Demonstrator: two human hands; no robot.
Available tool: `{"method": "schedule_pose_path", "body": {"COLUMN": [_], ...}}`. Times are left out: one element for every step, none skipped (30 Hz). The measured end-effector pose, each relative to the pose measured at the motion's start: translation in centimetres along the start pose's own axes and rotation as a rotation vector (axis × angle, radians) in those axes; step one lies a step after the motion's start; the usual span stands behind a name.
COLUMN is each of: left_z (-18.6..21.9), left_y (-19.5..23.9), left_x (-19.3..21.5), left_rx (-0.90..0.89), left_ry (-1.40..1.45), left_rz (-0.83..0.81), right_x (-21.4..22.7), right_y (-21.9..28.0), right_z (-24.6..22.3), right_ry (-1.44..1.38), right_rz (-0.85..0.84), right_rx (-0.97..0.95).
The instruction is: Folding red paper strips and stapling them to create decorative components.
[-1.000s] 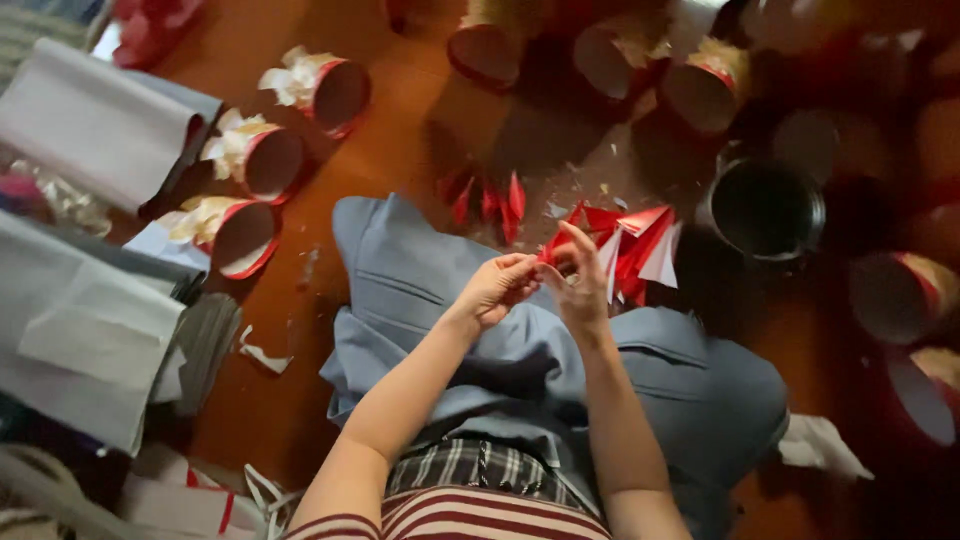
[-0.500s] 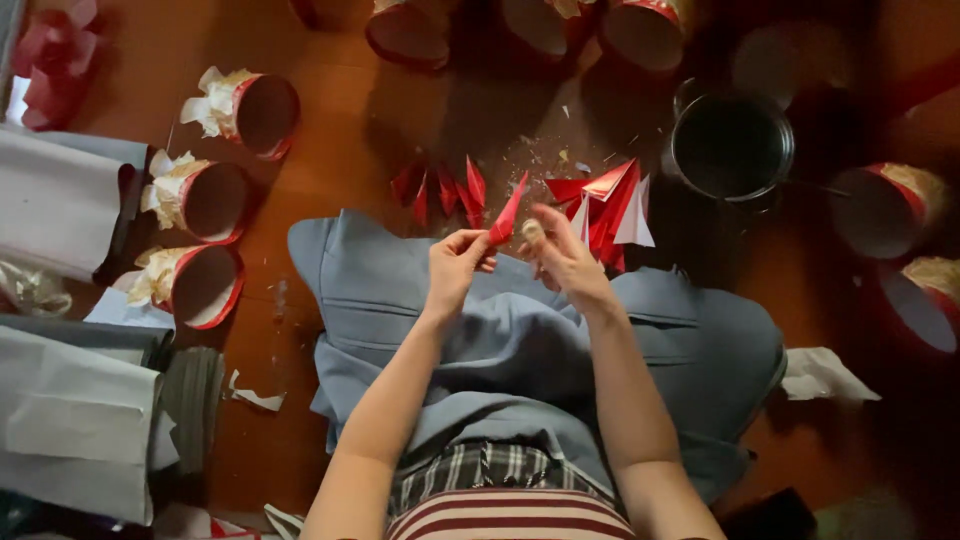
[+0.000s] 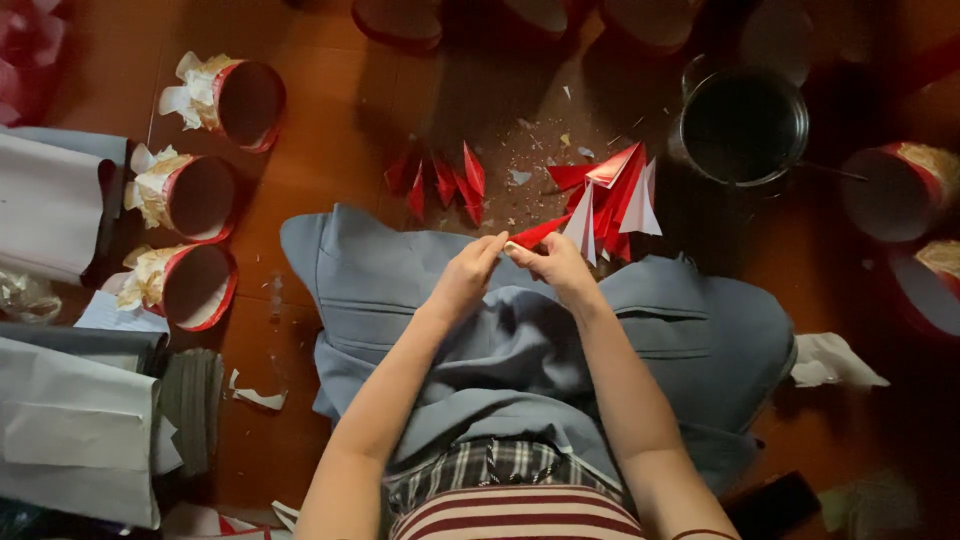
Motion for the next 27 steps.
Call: {"method": "schedule_pose_path", "body": {"left_z": [-0.5, -1.1, -1.5, -1.8, -2.0, -2.2, -3.1, -4.0, -4.9, -5.9, -7.4, -9.1, -8.3, -8.3, -8.2, -8.1, -8.0, -7.9, -7.3, -6.5, -5.8, -5.4, -5.2, -4.9, -4.8, -4.7, -4.7], "left_y": [0.7, 1.4, 2.1, 2.3, 2.5, 2.7, 2.6, 2.4, 2.3, 1.5, 0.9, 0.4, -0.4, -1.0, -1.8, -1.4, -1.2, -0.9, -0.6, -0.4, -0.2, 0.0, 0.1, 0.3, 0.3, 0.2, 0.0], "left_x": [-0.6, -1.2, -1.8, -1.8, -1.8, -1.7, -1.8, -1.9, -2.0, -1.7, -0.7, 0.3, 1.2, 2.0, 2.9, 1.7, 0.4, -0.9, -1.8, -2.9, -4.0, -4.2, -4.9, -5.5, -5.3, -5.2, -5.0], "left_rx": [-0.001, -0.021, -0.043, -0.045, -0.087, -0.129, -0.132, -0.142, -0.150, -0.152, -0.012, 0.127, 0.130, 0.229, 0.327, 0.327, 0.321, 0.315, 0.313, 0.293, 0.273, 0.271, 0.288, 0.304, 0.304, 0.301, 0.295], "left_ry": [0.002, -0.092, -0.184, -0.178, -0.301, -0.424, -0.419, -0.420, -0.423, -0.420, -0.308, -0.194, -0.193, -0.359, -0.524, -0.522, -0.494, -0.466, -0.467, -0.403, -0.339, -0.340, -0.277, -0.215, -0.217, -0.159, -0.104], "left_rz": [-0.001, -0.002, -0.004, -0.006, -0.005, -0.004, -0.003, -0.003, -0.001, 0.002, 0.086, 0.170, 0.170, 0.134, 0.102, 0.106, 0.086, 0.066, 0.068, 0.045, 0.023, 0.026, -0.022, -0.070, -0.063, -0.056, -0.047], "right_x": [-0.1, -0.3, -0.3, -0.7, -1.1, -1.4, -0.9, -0.8, -0.7, 0.1, 1.4, 2.6, 3.7, 5.8, 8.0, 8.5, 9.2, 9.9, 9.8, 9.8, 9.8, 10.1, 10.3, 10.4, 10.3, 10.3, 10.3], "right_y": [-0.2, -0.3, -0.4, 0.1, 0.5, 0.9, 1.0, 1.2, 1.3, 1.9, 2.4, 3.1, 2.6, 2.0, 1.4, 0.1, -1.2, -2.5, -2.7, -2.9, -3.1, -3.5, -4.2, -4.7, -4.8, -4.8, -5.0], "right_z": [0.5, 0.9, 1.4, 0.5, -0.2, -1.0, -1.6, -2.2, -2.8, -4.3, -6.3, -8.2, -7.7, -7.0, -6.6, -5.3, -4.2, -3.2, -2.7, -1.8, -1.1, -0.4, 0.4, 1.2, 0.6, 0.0, -0.7], "right_ry": [0.000, -0.011, -0.022, -0.022, 0.029, 0.080, 0.080, 0.024, -0.030, -0.029, 0.028, 0.085, 0.087, 0.225, 0.364, 0.367, 0.596, 0.825, 0.824, 0.942, 1.060, 1.059, 1.078, 1.097, 1.097, 0.886, 0.672], "right_rz": [0.003, -0.006, -0.011, -0.005, -0.004, -0.004, 0.003, -0.069, -0.143, -0.140, -0.047, 0.045, 0.045, 0.222, 0.401, 0.402, 0.460, 0.516, 0.518, 0.532, 0.545, 0.547, 0.491, 0.435, 0.435, 0.459, 0.477], "right_rx": [-0.001, 0.002, 0.005, 0.004, -0.009, -0.024, -0.023, -0.019, -0.013, -0.011, 0.090, 0.191, 0.189, 0.155, 0.126, 0.130, 0.156, 0.182, 0.185, 0.128, 0.071, 0.075, 0.053, 0.030, 0.038, 0.045, 0.055]}}
Point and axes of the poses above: each hand's wrist, its own y-axis away from the middle knuckle, its own x-axis out of the back of the hand, z = x × y, the point moved 6 cm from there along -y, towards the middle knuckle, and after that the axes turned 11 degrees about z, right-handed, at the moved point
